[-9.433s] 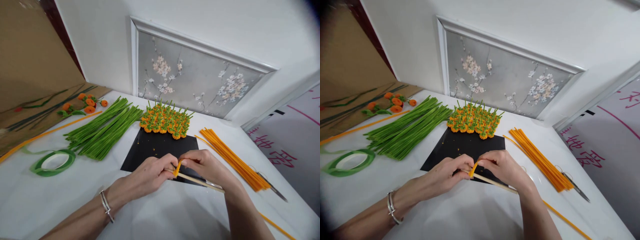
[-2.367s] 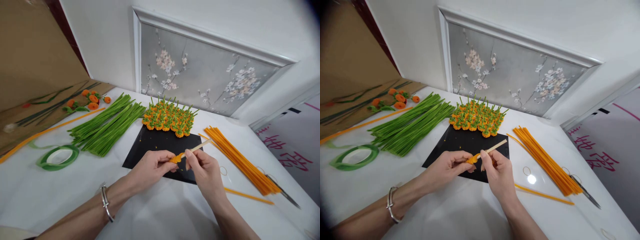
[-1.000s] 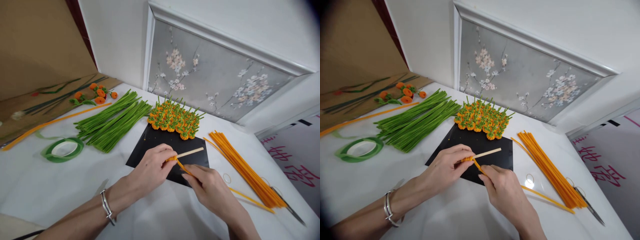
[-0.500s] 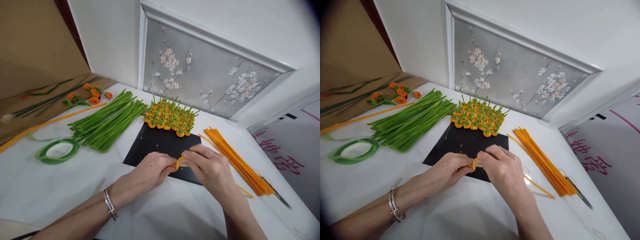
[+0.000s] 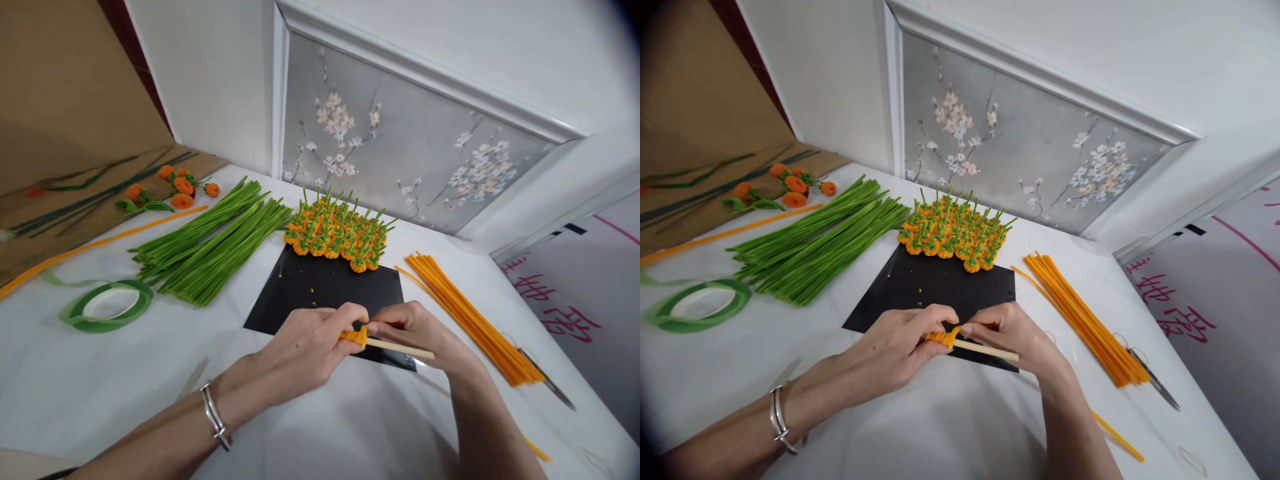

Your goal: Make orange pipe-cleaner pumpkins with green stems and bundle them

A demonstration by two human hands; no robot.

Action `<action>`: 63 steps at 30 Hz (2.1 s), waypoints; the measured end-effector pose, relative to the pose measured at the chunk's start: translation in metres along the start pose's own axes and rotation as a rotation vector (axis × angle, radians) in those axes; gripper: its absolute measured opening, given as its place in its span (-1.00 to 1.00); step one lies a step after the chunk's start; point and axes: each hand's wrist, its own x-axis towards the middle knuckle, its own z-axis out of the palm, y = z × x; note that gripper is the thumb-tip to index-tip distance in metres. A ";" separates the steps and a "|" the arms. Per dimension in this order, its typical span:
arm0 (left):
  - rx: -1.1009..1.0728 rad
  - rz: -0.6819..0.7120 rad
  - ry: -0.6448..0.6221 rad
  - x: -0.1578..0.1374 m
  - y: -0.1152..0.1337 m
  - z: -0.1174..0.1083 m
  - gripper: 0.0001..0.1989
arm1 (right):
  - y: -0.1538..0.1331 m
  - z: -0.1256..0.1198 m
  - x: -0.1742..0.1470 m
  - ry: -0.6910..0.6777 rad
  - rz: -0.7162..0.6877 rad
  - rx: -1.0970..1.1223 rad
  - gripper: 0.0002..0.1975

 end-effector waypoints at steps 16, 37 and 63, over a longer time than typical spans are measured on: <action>0.170 -0.008 0.185 0.002 -0.012 0.000 -0.80 | -0.036 0.021 -0.031 0.071 -0.212 -0.598 -0.78; 0.145 0.153 0.042 0.001 -0.005 0.000 -0.82 | -0.019 0.000 -0.007 0.340 -0.093 -0.284 -0.75; 0.176 0.033 0.215 0.003 -0.016 0.003 -0.77 | -0.037 0.015 -0.031 -0.022 -0.130 -0.455 -0.78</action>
